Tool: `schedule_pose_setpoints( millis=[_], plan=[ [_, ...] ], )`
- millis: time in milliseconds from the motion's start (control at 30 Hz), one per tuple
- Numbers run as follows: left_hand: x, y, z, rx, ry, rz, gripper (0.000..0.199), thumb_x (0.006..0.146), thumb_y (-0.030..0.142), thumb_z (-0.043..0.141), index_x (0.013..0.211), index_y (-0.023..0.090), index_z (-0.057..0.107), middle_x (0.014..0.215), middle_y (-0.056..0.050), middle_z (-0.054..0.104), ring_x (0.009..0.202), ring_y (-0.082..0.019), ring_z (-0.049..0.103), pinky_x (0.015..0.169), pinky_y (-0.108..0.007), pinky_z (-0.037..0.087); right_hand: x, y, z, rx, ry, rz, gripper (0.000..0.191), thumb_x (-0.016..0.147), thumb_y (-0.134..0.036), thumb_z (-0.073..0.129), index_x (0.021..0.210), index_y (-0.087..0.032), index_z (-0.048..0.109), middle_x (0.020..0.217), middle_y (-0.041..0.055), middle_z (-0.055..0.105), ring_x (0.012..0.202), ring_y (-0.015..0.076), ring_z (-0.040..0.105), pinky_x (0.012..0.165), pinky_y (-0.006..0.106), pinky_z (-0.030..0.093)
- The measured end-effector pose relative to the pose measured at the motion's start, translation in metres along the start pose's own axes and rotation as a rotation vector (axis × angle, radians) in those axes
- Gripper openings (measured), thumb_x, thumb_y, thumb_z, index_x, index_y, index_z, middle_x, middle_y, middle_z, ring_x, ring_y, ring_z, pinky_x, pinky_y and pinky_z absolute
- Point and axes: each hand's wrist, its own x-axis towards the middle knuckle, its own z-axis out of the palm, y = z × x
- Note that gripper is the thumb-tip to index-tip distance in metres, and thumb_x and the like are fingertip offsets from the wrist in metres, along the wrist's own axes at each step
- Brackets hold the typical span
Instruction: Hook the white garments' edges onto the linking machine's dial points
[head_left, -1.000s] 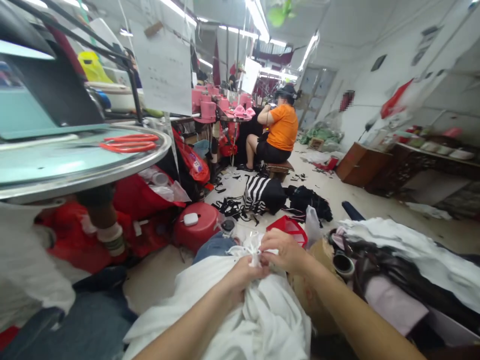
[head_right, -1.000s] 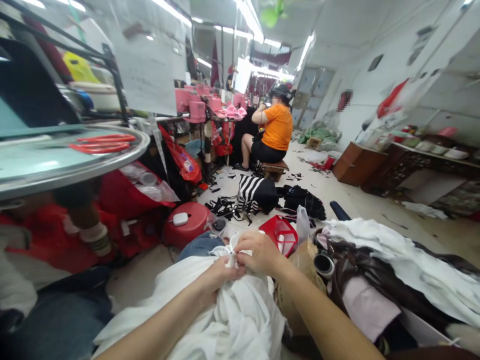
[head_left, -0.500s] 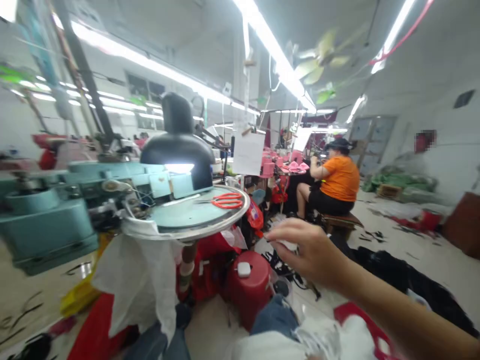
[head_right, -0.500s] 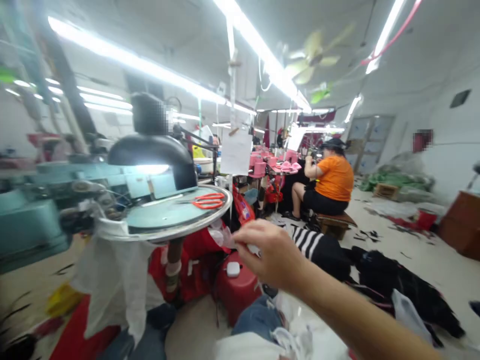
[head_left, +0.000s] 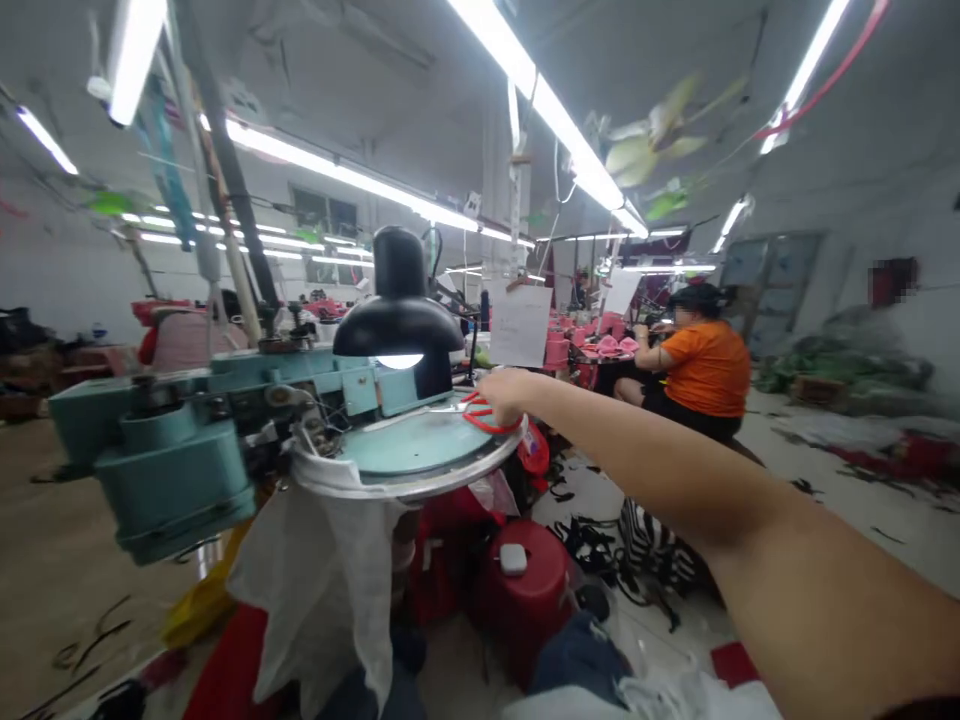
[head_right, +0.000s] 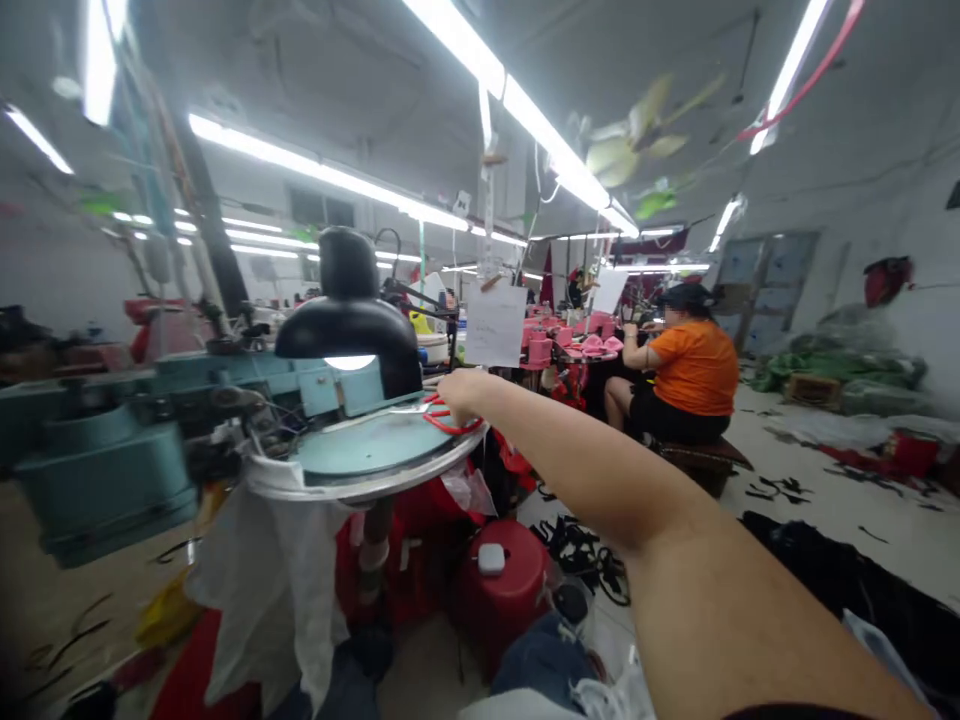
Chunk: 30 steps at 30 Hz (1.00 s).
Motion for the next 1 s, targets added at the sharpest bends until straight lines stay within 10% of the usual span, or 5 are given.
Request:
schedule_pose_setpoints(
  millis=[200, 333, 467, 633, 1000],
  plan=[
    [-0.026, -0.046, 0.029, -0.059, 0.006, -0.159, 0.018, 0.081, 0.025, 0.074, 0.087, 0.011, 0.066, 0.070, 0.000, 0.064, 0.061, -0.011, 0.060, 0.062, -0.026, 0.052, -0.177, 0.079, 0.069, 0.325, 0.039, 0.198, 0.038, 0.083, -0.027, 0.062, 0.117, -0.017, 0.049, 0.106, 0.0072, 0.063, 0.094, 0.0195, 0.058, 0.078, 0.029, 0.045],
    [-0.019, -0.047, 0.030, -0.092, -0.045, -0.254, 0.034, 0.056, 0.015, 0.083, 0.086, 0.011, 0.068, 0.066, -0.001, 0.067, 0.055, -0.012, 0.061, 0.055, -0.022, 0.046, -0.332, 0.076, 0.146, 0.597, -0.216, 0.321, 0.035, 0.079, -0.048, 0.066, 0.087, -0.019, 0.048, 0.078, -0.0018, 0.055, 0.070, 0.0128, 0.051, 0.061, 0.022, 0.044],
    [-0.012, -0.040, 0.039, -0.032, -0.118, -0.349, 0.043, 0.052, 0.011, 0.084, 0.092, 0.010, 0.070, 0.076, -0.007, 0.072, 0.060, -0.015, 0.066, 0.059, -0.025, 0.052, -0.431, 0.068, 0.194, 0.785, -0.426, 0.381, 0.039, 0.080, -0.055, 0.061, 0.083, -0.019, 0.049, 0.079, -0.0008, 0.054, 0.067, 0.0127, 0.050, 0.056, 0.022, 0.041],
    [-0.005, -0.040, 0.055, 0.067, -0.101, -0.384, 0.037, 0.051, 0.011, 0.083, 0.086, 0.009, 0.071, 0.069, -0.006, 0.071, 0.056, -0.015, 0.065, 0.057, -0.024, 0.052, -0.470, 0.083, 0.207, 0.836, -0.588, 0.449, 0.050, 0.081, -0.067, 0.057, 0.085, -0.017, 0.054, 0.079, 0.0011, 0.055, 0.067, 0.0141, 0.049, 0.058, 0.024, 0.038],
    [0.003, -0.042, 0.068, 0.096, -0.076, -0.402, 0.044, 0.047, 0.013, 0.085, 0.089, 0.009, 0.073, 0.067, -0.005, 0.070, 0.055, -0.014, 0.062, 0.054, -0.023, 0.050, -0.441, 0.110, 0.215, 0.757, -0.717, 0.463, 0.059, 0.069, -0.076, 0.066, 0.073, -0.017, 0.058, 0.067, -0.0002, 0.055, 0.062, 0.0156, 0.050, 0.053, 0.025, 0.033]
  ],
)
